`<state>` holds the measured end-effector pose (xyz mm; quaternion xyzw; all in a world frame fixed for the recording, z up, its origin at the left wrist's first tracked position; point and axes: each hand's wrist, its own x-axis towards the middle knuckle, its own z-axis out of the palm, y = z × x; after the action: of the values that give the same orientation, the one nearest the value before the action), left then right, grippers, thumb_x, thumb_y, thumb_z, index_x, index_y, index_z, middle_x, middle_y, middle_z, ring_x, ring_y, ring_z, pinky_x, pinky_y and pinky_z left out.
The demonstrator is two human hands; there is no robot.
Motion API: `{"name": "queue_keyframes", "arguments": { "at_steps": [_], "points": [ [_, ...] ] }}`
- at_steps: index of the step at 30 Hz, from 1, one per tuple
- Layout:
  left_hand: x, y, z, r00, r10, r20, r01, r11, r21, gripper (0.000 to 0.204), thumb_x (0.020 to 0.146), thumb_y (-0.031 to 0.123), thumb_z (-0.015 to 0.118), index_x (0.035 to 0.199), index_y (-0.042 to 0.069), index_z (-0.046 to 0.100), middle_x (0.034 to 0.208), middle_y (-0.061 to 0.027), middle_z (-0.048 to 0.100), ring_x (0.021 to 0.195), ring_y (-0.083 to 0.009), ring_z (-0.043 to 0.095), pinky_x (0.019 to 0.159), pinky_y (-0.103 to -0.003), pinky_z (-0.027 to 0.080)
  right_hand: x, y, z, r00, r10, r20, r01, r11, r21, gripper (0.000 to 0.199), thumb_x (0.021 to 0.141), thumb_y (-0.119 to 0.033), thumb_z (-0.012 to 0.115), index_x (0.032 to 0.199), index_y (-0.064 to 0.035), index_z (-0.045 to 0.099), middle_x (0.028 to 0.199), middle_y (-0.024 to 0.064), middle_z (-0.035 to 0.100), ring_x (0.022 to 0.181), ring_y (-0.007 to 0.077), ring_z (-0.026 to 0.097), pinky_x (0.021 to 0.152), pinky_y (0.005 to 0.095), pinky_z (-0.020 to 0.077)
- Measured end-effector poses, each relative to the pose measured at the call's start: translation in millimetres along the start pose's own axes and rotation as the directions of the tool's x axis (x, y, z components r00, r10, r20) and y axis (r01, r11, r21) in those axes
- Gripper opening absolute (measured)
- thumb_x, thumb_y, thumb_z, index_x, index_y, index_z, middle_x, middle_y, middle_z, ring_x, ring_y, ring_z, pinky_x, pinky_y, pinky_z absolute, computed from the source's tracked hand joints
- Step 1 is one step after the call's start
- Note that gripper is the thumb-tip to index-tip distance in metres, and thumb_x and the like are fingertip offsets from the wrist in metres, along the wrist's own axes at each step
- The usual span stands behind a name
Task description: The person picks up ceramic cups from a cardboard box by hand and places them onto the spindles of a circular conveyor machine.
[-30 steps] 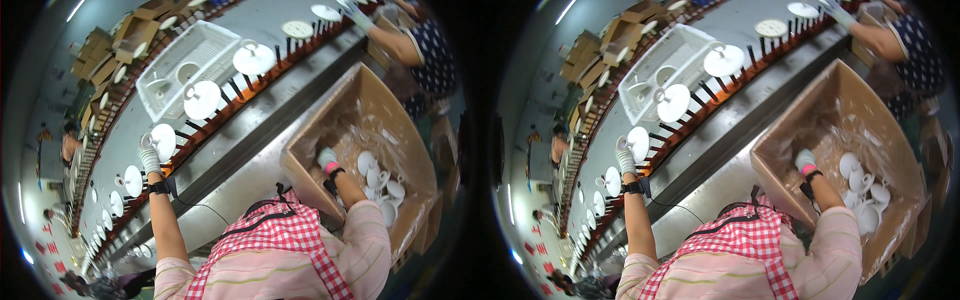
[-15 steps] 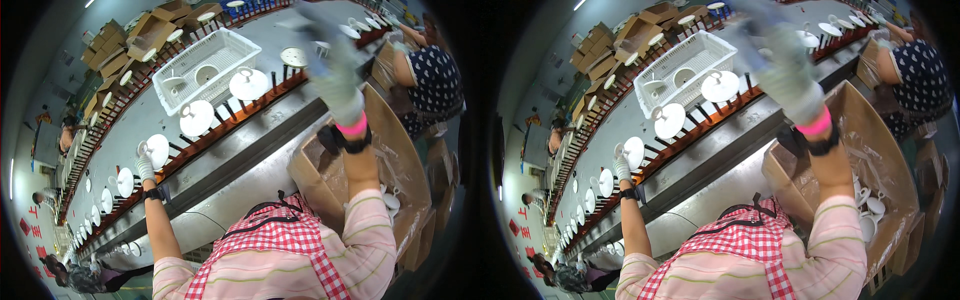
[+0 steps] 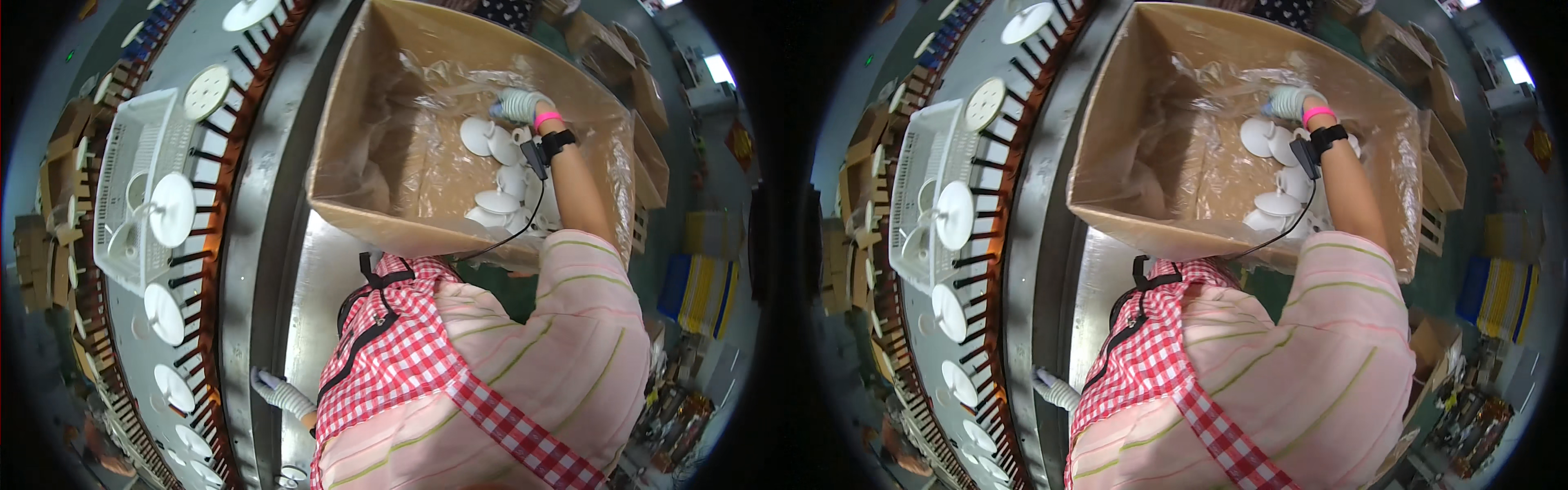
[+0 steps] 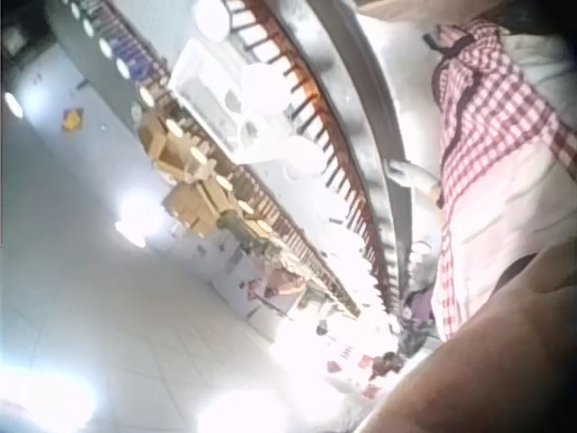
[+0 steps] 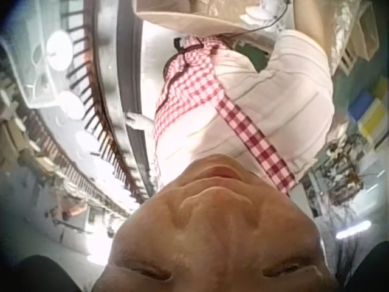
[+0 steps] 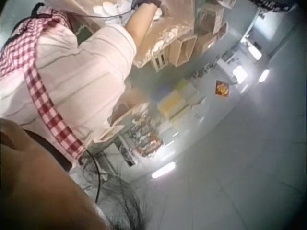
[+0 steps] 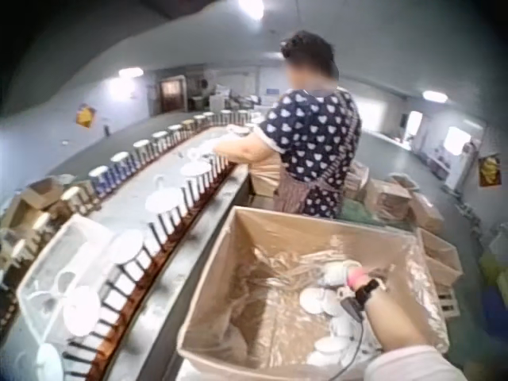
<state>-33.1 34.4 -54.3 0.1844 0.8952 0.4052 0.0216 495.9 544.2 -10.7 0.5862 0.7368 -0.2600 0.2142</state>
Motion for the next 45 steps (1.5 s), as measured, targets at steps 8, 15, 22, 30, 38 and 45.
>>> {"name": "queue_keyframes", "arguments": {
  "at_steps": [8, 15, 22, 30, 38, 45],
  "points": [
    [26.6, 19.5, 35.3, 0.911, 0.243, 0.332, -0.279, 0.958, 0.065, 0.026, 0.092, 0.019, 0.050, 0.110, 0.001, 0.057, 0.089, -0.0061, 0.061, 0.073, -0.0134, 0.055, 0.067, -0.028, 0.047, 31.7, 80.9, 174.2, 0.790, 0.337, -0.513, -0.251, 0.940, 0.232, 0.070, 0.073, -0.044, 0.063, 0.123, 0.0027, 0.047, 0.122, 0.0261, 0.051, 0.119, 0.0386, 0.044, 0.101, 0.0410, 0.0355],
    [68.2, 43.0, 10.5, 0.825, 0.309, 0.474, -0.340, 0.940, -0.021, 0.020, 0.089, 0.011, 0.053, 0.105, 0.003, 0.060, 0.097, -0.0147, 0.064, 0.086, -0.0248, 0.061, 0.080, -0.033, 0.047, -33.7, 78.9, 154.2, 0.813, 0.221, -0.538, -0.435, 0.844, -0.312, 0.043, 0.075, -0.033, 0.063, 0.109, -0.0067, 0.056, 0.107, 0.0195, 0.058, 0.107, 0.0348, 0.051, 0.089, 0.0434, 0.0428],
    [41.9, -12.3, -17.3, 0.854, -0.020, 0.520, 0.065, 0.996, -0.068, 0.020, 0.088, 0.014, 0.053, 0.103, 0.004, 0.061, 0.081, -0.0084, 0.063, 0.068, -0.0141, 0.056, 0.064, -0.028, 0.047, -56.0, 18.5, 139.2, 0.689, 0.607, -0.396, -0.640, 0.766, 0.061, 0.042, 0.072, -0.031, 0.067, 0.111, -0.0163, 0.060, 0.121, 0.0140, 0.052, 0.111, 0.0328, 0.053, 0.093, 0.0413, 0.0446],
    [35.8, -29.8, -52.5, 0.859, -0.054, 0.509, 0.104, 0.992, -0.070, 0.021, 0.088, 0.015, 0.052, 0.102, 0.003, 0.061, 0.082, -0.0108, 0.065, 0.069, -0.0164, 0.059, 0.065, -0.031, 0.048, -96.8, -59.1, 31.9, 0.831, 0.108, -0.546, 0.066, 0.955, 0.289, 0.017, 0.078, -0.010, 0.056, 0.092, -0.0010, 0.056, 0.082, 0.0168, 0.060, 0.072, 0.0265, 0.056, 0.068, 0.0362, 0.0460],
    [93.9, 60.0, -79.6, 0.879, 0.228, 0.418, -0.086, 0.940, -0.330, 0.023, 0.092, 0.019, 0.048, 0.103, 0.003, 0.061, 0.079, -0.0078, 0.064, 0.066, -0.0128, 0.058, 0.062, -0.026, 0.048, -230.7, -407.3, -82.1, -0.107, -0.664, -0.740, 0.822, 0.359, -0.441, 0.012, 0.082, -0.007, 0.057, 0.093, -0.0028, 0.059, 0.087, 0.0108, 0.059, 0.073, 0.0218, 0.059, 0.064, 0.0296, 0.0473],
    [219.9, 113.0, -63.0, 0.972, 0.228, 0.053, -0.185, 0.887, -0.423, 0.044, 0.093, 0.039, 0.043, 0.116, 0.004, 0.056, 0.104, -0.0171, 0.060, 0.095, -0.0272, 0.059, 0.086, -0.031, 0.044, -153.9, -654.7, -5.1, -0.010, -0.813, -0.583, 0.877, 0.272, -0.395, 0.016, 0.082, -0.015, 0.055, 0.095, -0.0074, 0.057, 0.087, 0.0177, 0.064, 0.081, 0.0367, 0.060, 0.072, 0.0443, 0.0480]
  ]
}}
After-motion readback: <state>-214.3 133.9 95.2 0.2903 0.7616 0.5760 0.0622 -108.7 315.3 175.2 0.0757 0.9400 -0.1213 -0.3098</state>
